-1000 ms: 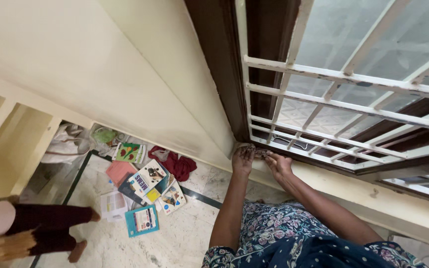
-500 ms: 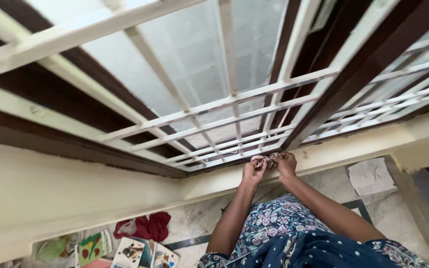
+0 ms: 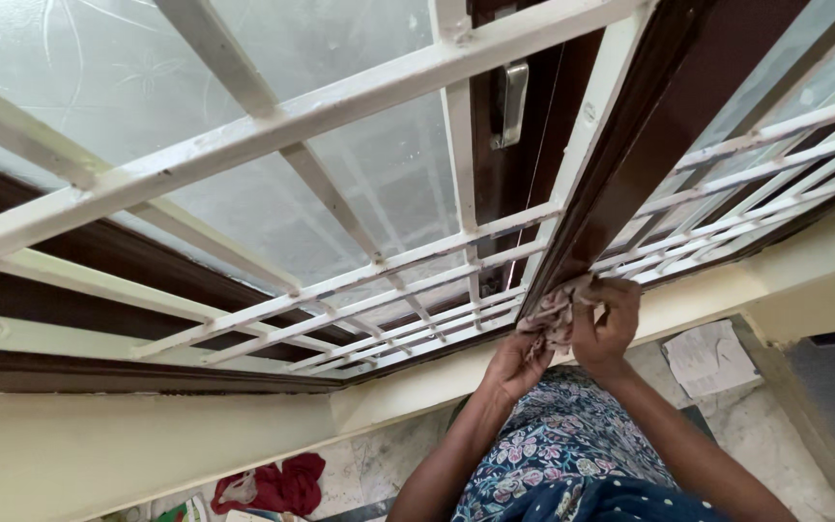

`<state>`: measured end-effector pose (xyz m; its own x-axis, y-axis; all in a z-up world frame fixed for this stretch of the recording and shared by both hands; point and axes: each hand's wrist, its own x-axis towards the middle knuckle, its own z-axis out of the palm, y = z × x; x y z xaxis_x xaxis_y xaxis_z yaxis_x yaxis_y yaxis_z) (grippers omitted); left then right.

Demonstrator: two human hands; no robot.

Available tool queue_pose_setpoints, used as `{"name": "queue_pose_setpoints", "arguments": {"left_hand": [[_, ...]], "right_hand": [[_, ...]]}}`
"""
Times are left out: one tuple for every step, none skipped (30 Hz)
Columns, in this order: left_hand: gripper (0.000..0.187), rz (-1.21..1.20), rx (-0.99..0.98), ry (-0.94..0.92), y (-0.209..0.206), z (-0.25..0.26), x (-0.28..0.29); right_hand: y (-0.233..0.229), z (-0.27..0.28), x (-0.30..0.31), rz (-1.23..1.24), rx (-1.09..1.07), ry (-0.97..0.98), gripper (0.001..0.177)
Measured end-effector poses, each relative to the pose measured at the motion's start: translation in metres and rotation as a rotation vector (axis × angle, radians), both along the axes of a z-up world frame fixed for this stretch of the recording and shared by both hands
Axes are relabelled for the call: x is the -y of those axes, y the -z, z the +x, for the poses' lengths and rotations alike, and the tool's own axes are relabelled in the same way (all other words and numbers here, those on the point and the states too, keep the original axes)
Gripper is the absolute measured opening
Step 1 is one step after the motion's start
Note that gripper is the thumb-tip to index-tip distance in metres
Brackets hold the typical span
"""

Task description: The person wipes the white metal bars of a window grill using a patterned cloth. They move the cloth along the horizontal and vertical bars, cleaning different sections of the grill throughout the clip.

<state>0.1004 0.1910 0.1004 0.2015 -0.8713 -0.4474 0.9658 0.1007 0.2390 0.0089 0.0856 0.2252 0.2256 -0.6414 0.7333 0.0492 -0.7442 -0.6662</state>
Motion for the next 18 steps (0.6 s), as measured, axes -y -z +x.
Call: {"name": "queue_pose_setpoints", "arguments": {"left_hand": [[0.032,-0.022,0.026,-0.025,-0.017,-0.003,0.008],[0.035,-0.037,0.045,-0.047,-0.028,-0.008,0.009],[0.034,-0.036,0.048,-0.083,-0.035,-0.011,0.009],[0.033,-0.047,0.06,-0.118,-0.039,-0.009,0.018],[0.032,-0.059,0.071,-0.153,-0.039,-0.009,0.022],[0.034,-0.033,0.094,-0.152,-0.037,-0.01,0.026],[0.037,-0.008,0.116,-0.152,-0.032,-0.013,0.027],[0.039,0.016,0.138,-0.155,-0.022,-0.015,0.03],[0.036,0.061,0.108,-0.144,-0.009,-0.013,0.034],[0.033,0.115,0.077,-0.132,0.009,-0.011,0.034],[0.032,0.168,0.045,-0.119,0.03,-0.008,0.033],[0.03,0.221,0.028,-0.093,0.052,-0.004,0.033],[0.029,0.274,0.011,-0.067,0.065,0.0,0.034],[0.028,0.328,-0.004,-0.038,0.077,0.0,0.031],[0.029,0.386,0.011,-0.002,0.087,-0.005,0.026],[0.03,0.439,0.034,0.035,0.092,-0.007,0.024],[0.032,0.492,0.058,0.071,0.092,-0.008,0.021],[0.032,0.456,0.088,0.09,0.088,-0.008,0.018]], "right_hand": [[-0.015,0.003,0.004,-0.019,0.061,-0.015,0.018],[-0.025,0.004,0.006,-0.078,0.038,0.021,0.021],[-0.031,0.007,0.008,-0.138,0.013,0.054,0.024],[-0.034,0.01,0.012,-0.209,-0.003,0.088,0.026],[-0.033,0.012,0.011,-0.282,-0.011,0.095,0.028],[-0.027,0.016,0.015,-0.365,-0.014,0.101,0.03],[-0.018,0.02,0.019,-0.448,-0.017,0.107,0.031],[-0.005,0.022,0.021,-0.467,-0.023,0.095,0.032],[0.01,0.022,0.021,-0.485,-0.03,0.082,0.032],[0.028,0.019,0.018,-0.477,-0.102,0.052,0.033],[0.046,0.016,0.016,-0.468,-0.174,0.022,0.034],[0.064,0.014,0.015,-0.484,-0.217,-0.013,0.034],[0.079,0.013,0.014,-0.499,-0.26,-0.049,0.035],[0.093,0.011,0.011,-0.514,-0.301,-0.08,0.035],[0.102,0.009,0.007,-0.465,-0.36,-0.133,0.036],[0.104,0.007,0.006,-0.421,-0.413,-0.181,0.036],[0.103,0.004,0.003,-0.377,-0.465,-0.228,0.037],[0.101,0.003,0.001,-0.341,-0.423,-0.21,0.036]]}}
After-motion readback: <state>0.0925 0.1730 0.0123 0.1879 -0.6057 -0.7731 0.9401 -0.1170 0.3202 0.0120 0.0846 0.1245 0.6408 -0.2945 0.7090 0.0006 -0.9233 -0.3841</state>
